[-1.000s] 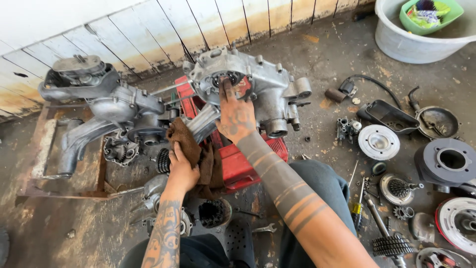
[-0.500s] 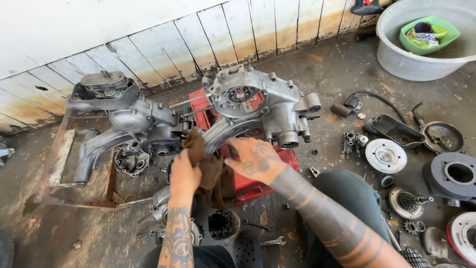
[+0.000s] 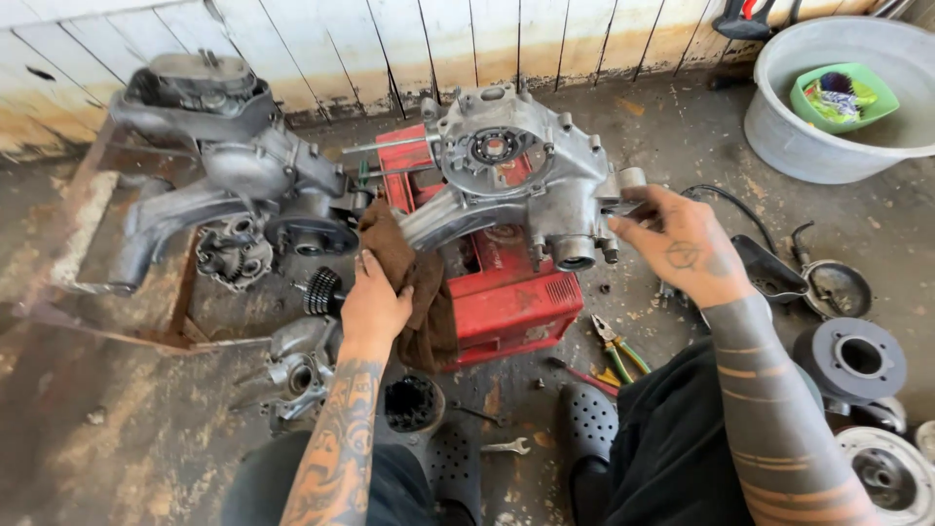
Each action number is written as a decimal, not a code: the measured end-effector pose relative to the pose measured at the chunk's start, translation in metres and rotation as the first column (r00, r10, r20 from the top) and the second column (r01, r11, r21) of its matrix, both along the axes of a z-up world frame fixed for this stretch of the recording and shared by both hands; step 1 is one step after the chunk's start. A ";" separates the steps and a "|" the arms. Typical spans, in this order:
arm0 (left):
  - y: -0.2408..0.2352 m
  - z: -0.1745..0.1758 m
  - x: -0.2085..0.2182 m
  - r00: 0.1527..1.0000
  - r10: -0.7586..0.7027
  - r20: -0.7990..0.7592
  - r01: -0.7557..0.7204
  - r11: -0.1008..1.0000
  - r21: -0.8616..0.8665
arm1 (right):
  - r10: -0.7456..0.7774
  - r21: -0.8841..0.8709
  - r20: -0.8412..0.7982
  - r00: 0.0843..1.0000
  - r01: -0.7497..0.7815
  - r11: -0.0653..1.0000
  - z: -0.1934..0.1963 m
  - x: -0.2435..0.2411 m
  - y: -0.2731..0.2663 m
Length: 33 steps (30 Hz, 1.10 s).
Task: Cleaning and inspecting motorcycle engine components using a rag and a screwdriver
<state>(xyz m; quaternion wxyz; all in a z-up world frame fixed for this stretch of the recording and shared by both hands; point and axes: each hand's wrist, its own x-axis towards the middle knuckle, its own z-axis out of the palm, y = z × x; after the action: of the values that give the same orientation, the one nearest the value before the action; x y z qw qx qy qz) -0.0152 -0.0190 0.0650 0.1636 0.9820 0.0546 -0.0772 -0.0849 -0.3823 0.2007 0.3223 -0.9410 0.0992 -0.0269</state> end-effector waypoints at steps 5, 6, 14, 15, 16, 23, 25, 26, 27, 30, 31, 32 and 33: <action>0.044 -0.042 -0.001 1.000 0.018 -0.012 -0.017 0.999 0.051 | 0.001 0.040 0.018 1.000 -0.001 0.999 -0.007 -0.001 -0.012; 0.051 -0.029 -0.006 0.999 0.006 -0.041 -0.007 1.000 -0.018 | 0.001 0.052 0.012 1.000 -0.002 0.999 -0.007 0.000 -0.013; 0.066 0.058 -0.049 0.998 0.058 -0.030 -0.062 0.985 -0.160 | 0.068 0.215 0.134 0.989 -0.096 0.972 0.002 -0.010 -0.004; 0.068 0.074 -0.053 0.992 0.115 0.054 -0.098 0.964 -0.248 | 0.069 0.221 0.152 0.986 -0.102 0.970 0.001 -0.011 -0.005; 0.073 0.073 -0.053 0.991 0.127 0.052 -0.111 0.964 -0.243 | 0.080 0.226 0.150 0.985 -0.113 0.968 -0.002 -0.011 -0.009; 0.095 0.070 -0.037 0.662 0.373 0.650 -0.115 0.908 -0.403 | 0.125 0.220 0.296 0.947 -0.195 0.956 -0.044 0.002 -0.047; 0.081 0.070 -0.035 0.685 0.433 0.585 -0.165 0.875 -0.455 | 0.162 0.259 0.342 0.926 -0.259 0.930 -0.059 0.009 -0.055; 0.069 0.070 -0.033 0.811 0.378 0.446 -0.131 0.860 -0.492 | 0.163 0.220 0.345 0.924 -0.249 0.943 -0.061 0.010 -0.054; 0.056 0.070 -0.031 0.908 0.299 0.295 -0.103 0.839 -0.534 | 0.164 0.180 0.349 0.923 -0.238 0.954 -0.062 0.011 -0.055; 0.027 -0.042 -0.007 0.978 -0.073 0.196 0.121 0.963 -0.241 | 0.193 0.152 0.367 0.910 -0.263 0.953 -0.067 0.016 -0.052; 0.029 -0.025 -0.011 0.977 -0.075 0.201 0.123 0.963 -0.240 | 0.191 0.150 0.372 0.908 -0.262 0.953 -0.053 0.008 -0.039; 0.029 -0.010 -0.015 0.984 -0.097 0.147 0.128 0.966 -0.225 | 0.167 0.102 0.321 0.932 -0.209 0.973 -0.038 0.000 -0.027; 0.028 0.006 -0.019 0.989 -0.117 0.092 0.134 0.969 -0.209 | 0.138 0.051 0.271 0.953 -0.157 0.986 -0.024 -0.008 -0.016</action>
<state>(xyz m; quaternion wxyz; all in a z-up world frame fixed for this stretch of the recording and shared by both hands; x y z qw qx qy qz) -0.0344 0.0089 0.0708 0.2654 0.9624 -0.0229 -0.0540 -0.0928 -0.3980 0.1765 0.3677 -0.9213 -0.0146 -0.1254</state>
